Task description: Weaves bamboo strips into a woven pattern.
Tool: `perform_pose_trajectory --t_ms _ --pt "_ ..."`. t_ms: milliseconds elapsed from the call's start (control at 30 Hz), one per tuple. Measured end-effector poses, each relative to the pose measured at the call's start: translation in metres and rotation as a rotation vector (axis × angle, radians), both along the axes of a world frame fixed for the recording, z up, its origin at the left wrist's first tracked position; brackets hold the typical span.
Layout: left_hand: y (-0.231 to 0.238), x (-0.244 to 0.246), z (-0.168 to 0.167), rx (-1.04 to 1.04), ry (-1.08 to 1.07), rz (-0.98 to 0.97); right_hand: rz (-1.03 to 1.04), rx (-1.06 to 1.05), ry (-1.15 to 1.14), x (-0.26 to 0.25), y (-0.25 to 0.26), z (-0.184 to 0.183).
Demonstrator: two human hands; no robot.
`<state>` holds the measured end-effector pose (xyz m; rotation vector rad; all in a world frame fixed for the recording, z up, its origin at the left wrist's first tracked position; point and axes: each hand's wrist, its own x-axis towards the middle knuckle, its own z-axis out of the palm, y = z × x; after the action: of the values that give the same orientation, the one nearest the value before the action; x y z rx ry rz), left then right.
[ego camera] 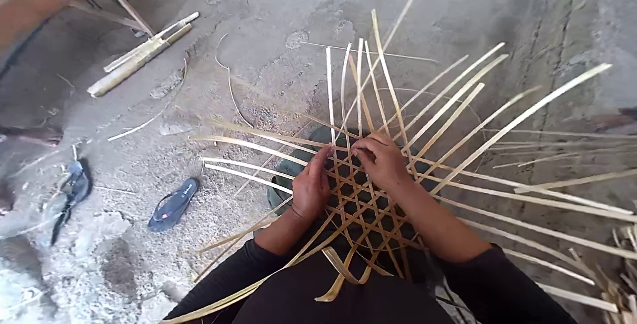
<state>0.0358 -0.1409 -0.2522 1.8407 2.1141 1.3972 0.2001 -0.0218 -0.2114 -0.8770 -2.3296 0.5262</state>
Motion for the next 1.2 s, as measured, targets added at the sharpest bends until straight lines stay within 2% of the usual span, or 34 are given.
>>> perform_pose_trajectory --t_ms 133,233,300,367,433,567,633,700,733,800,867,900,967,1067,1133,1200 --pt "0.001 0.001 0.0 0.014 -0.049 -0.034 0.051 -0.112 -0.174 -0.005 0.02 0.043" --pt "0.003 0.0 0.0 0.003 -0.084 -0.071 0.093 -0.369 -0.034 -0.028 0.04 0.079" --pt "0.003 -0.001 0.001 0.004 -0.098 -0.094 0.232 -0.531 0.083 -0.05 0.054 0.084" --pt "0.004 -0.001 0.002 0.001 -0.11 -0.107 0.388 -0.579 0.078 -0.072 0.064 0.077" --pt "0.005 -0.001 0.003 -0.009 -0.12 -0.112 0.506 -0.647 -0.038 -0.093 0.066 0.071" --pt "0.003 -0.001 0.002 -0.005 -0.105 -0.081 0.632 -0.851 -0.456 -0.112 0.052 0.085" --pt "0.002 -0.001 0.001 0.036 -0.109 -0.076 0.678 -0.91 -0.554 -0.122 0.058 0.085" --pt "0.001 -0.004 0.002 0.064 -0.141 -0.111 0.67 -0.867 -0.455 -0.118 0.056 0.078" --pt "0.001 -0.005 0.002 0.073 -0.164 -0.132 0.636 -0.82 -0.335 -0.113 0.053 0.07" --pt "0.001 -0.01 0.002 0.068 -0.241 -0.178 0.525 -0.781 0.065 -0.099 0.047 0.043" --pt "0.002 -0.014 0.002 0.036 -0.328 -0.21 0.42 -0.845 0.498 -0.089 0.044 0.02" --pt "0.003 -0.015 0.002 0.008 -0.36 -0.218 0.389 -0.848 0.64 -0.085 0.041 0.016" --pt "0.005 -0.016 0.006 -0.078 -0.44 -0.223 0.421 -0.705 0.693 -0.073 0.035 0.017" --pt "0.007 -0.018 0.011 -0.165 -0.591 -0.244 0.524 -0.211 0.434 -0.054 0.032 0.05" --pt "0.006 -0.02 0.012 -0.17 -0.633 -0.257 0.436 0.182 0.267 -0.048 0.038 0.084" --pt "0.006 -0.017 0.013 -0.153 -0.622 -0.218 0.297 0.475 0.074 -0.046 0.048 0.115"
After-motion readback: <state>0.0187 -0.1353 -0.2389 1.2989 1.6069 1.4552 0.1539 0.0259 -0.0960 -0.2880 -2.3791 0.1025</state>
